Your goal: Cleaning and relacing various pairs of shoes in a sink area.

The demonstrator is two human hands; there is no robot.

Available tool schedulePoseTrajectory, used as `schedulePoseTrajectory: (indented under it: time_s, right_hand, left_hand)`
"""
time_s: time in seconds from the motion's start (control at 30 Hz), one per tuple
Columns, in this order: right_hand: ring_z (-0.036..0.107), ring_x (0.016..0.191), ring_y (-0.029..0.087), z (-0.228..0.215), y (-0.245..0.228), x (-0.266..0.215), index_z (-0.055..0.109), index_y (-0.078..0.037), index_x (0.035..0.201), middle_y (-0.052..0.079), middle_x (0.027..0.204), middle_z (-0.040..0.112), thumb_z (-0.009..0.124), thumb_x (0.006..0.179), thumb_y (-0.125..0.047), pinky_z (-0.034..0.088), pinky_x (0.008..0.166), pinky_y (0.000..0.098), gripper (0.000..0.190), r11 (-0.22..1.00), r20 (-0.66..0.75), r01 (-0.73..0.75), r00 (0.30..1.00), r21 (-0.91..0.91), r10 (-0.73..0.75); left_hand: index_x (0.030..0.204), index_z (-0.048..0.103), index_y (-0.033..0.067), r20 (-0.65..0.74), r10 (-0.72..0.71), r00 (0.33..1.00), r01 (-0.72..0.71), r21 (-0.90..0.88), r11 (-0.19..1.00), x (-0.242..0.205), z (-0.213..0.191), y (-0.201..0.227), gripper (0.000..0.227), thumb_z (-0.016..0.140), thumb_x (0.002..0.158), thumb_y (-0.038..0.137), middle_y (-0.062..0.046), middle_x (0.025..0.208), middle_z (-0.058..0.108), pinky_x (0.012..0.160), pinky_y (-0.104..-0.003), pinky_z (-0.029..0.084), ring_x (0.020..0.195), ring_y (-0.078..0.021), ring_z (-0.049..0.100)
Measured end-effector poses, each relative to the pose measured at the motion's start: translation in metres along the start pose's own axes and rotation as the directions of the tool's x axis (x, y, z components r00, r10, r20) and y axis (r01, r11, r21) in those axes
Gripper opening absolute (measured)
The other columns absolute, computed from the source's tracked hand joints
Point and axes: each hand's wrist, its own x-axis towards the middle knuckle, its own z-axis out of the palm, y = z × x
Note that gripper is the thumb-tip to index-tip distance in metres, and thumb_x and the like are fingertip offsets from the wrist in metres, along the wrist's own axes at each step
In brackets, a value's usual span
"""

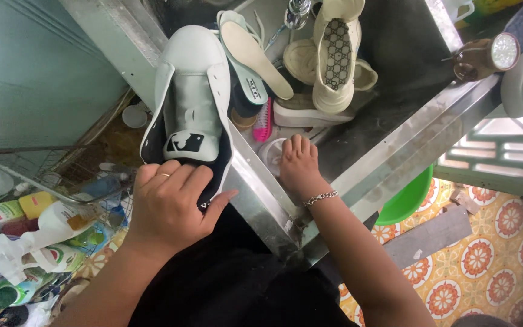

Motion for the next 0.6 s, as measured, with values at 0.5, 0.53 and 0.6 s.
schedulePoseTrajectory:
  time_s: [0.5,0.53,0.6]
  right_hand:
    - [0.068,0.095,0.041,-0.042,-0.019,0.010,0.072,-0.012,0.119,0.022,0.102,0.073,0.068,0.093,-0.009,0.052,0.083,0.0448,0.027,0.961,0.214,-0.095,0.976,0.261,0.039]
    - [0.070,0.097,0.038,-0.070,-0.032,0.007,0.073,-0.011,0.117,0.020,0.105,0.074,0.069,0.094,-0.008,0.053,0.083,0.0426,0.024,0.926,0.011,-0.091,0.996,0.365,0.093]
    - [0.071,0.098,0.036,-0.109,-0.056,-0.005,0.073,-0.010,0.115,0.017,0.108,0.075,0.070,0.094,-0.008,0.055,0.083,0.0404,0.022,0.884,-0.195,-0.048,0.969,0.466,0.155]
  left_hand:
    - [0.066,0.061,0.0048,-0.017,-0.016,1.000,0.015,-0.064,0.998,-0.007,-0.002,0.006,0.041,0.080,0.085,0.036,-0.012,0.082,0.064,0.076,-0.040,0.045,0.080,-0.0295,0.062]
    - [0.065,0.061,0.0034,0.017,-0.035,0.999,0.036,-0.109,0.993,-0.008,-0.002,0.008,0.042,0.081,0.084,0.035,-0.015,0.089,0.064,0.078,-0.042,0.047,0.084,-0.0316,0.063]
    - [0.064,0.062,0.0020,0.039,-0.053,0.998,0.058,-0.144,0.988,-0.015,-0.002,0.015,0.042,0.081,0.082,0.035,-0.017,0.095,0.065,0.081,-0.043,0.049,0.088,-0.0337,0.064]
